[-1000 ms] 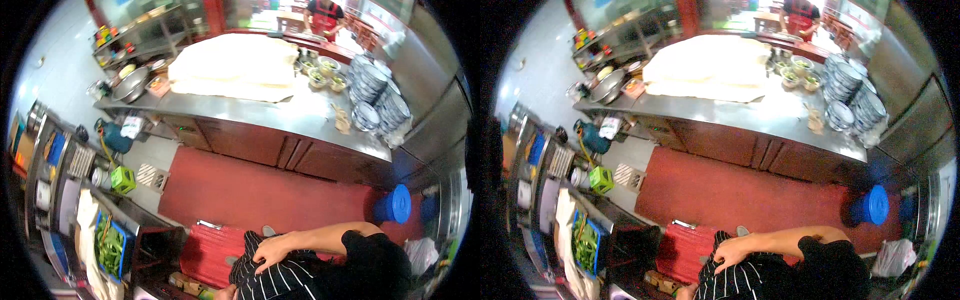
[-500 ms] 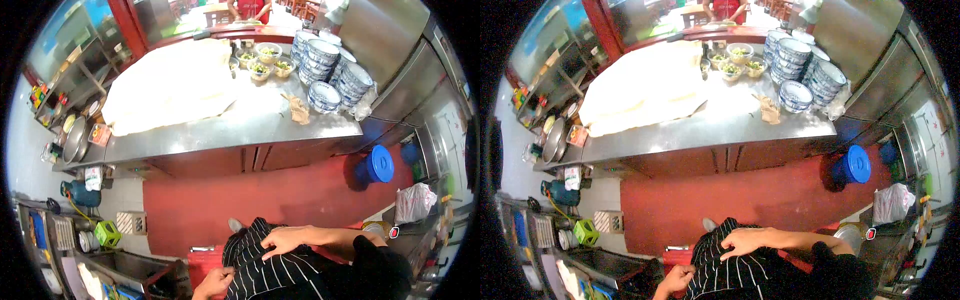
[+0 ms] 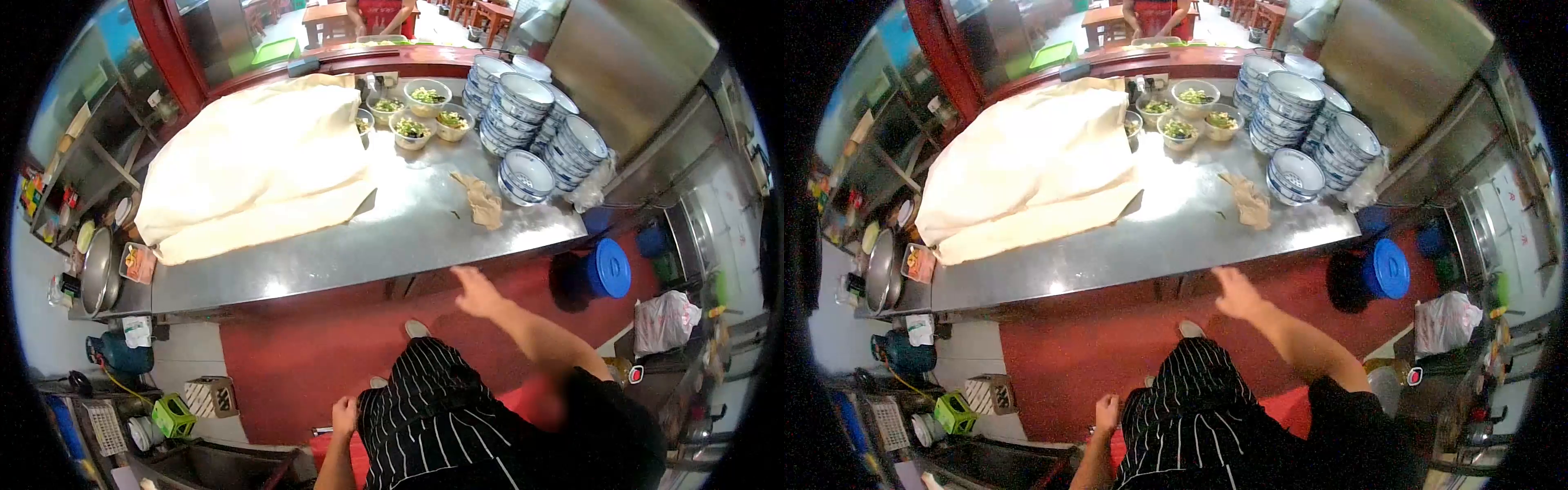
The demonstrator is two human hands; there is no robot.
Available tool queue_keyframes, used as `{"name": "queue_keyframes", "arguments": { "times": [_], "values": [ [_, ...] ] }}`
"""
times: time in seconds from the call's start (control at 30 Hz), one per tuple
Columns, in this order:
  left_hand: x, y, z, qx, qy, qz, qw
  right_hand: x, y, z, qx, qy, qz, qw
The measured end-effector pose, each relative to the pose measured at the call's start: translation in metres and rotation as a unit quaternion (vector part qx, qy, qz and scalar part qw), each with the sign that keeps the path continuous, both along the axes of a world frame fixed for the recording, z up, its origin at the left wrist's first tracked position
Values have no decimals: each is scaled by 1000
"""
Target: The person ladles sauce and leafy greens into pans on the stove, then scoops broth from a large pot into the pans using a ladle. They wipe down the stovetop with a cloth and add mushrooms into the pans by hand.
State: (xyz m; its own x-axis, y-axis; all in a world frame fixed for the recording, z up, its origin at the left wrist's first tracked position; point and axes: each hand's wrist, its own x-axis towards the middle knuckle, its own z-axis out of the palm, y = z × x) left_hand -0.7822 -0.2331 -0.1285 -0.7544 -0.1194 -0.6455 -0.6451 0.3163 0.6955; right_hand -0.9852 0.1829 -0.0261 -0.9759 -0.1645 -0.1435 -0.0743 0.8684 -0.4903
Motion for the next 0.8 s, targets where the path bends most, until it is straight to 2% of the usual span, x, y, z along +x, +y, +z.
{"name": "queue_keyframes", "arguments": {
  "times": [0.03,0.07,0.1,0.13,0.17,0.2,0.23,0.27,0.33,0.37,0.4,0.47,0.53,0.6,0.67,0.73,0.8],
  "values": [
    [1,-4,-7,-24,3,4,1000,-24,13,6,91,-63,-50,993],
    [6,-9,-15,-49,5,9,999,-50,39,-17,117,-4,-45,992],
    [27,-26,-50,-72,23,3,997,-76,63,-27,120,37,-34,992],
    [35,-39,-77,-95,41,-2,995,-100,71,-15,133,19,-74,988],
    [29,-38,-65,-103,37,9,994,-127,97,-37,126,93,-51,986],
    [29,-36,-43,-94,-50,106,989,-155,111,-43,182,59,-65,979],
    [27,-30,-26,-81,-137,203,966,-174,112,-31,167,-4,-81,983],
    [24,-22,-21,-87,-141,215,962,-192,115,-21,156,-37,-85,983],
    [22,-18,-15,-111,-230,399,881,-223,125,-13,170,-92,-82,978],
    [9,-8,-7,-126,-285,421,852,-235,134,-17,195,-113,-75,971],
    [-1,5,-2,-130,-288,425,848,-243,146,-36,192,-118,-69,972],
    [-13,37,4,-36,-225,488,843,-251,162,-81,185,-23,-17,982],
    [-40,63,22,-15,-222,481,848,-262,155,-99,170,17,8,985],
    [-66,86,37,32,-153,447,881,-276,128,-107,116,60,112,985],
    [-99,106,57,-8,-202,439,875,-309,82,-122,70,101,142,982],
    [-108,119,60,-2,-129,412,902,-362,27,-109,39,96,156,982],
    [-112,126,65,-12,-128,431,893,-424,-22,-126,25,181,120,976]
  ]
}}
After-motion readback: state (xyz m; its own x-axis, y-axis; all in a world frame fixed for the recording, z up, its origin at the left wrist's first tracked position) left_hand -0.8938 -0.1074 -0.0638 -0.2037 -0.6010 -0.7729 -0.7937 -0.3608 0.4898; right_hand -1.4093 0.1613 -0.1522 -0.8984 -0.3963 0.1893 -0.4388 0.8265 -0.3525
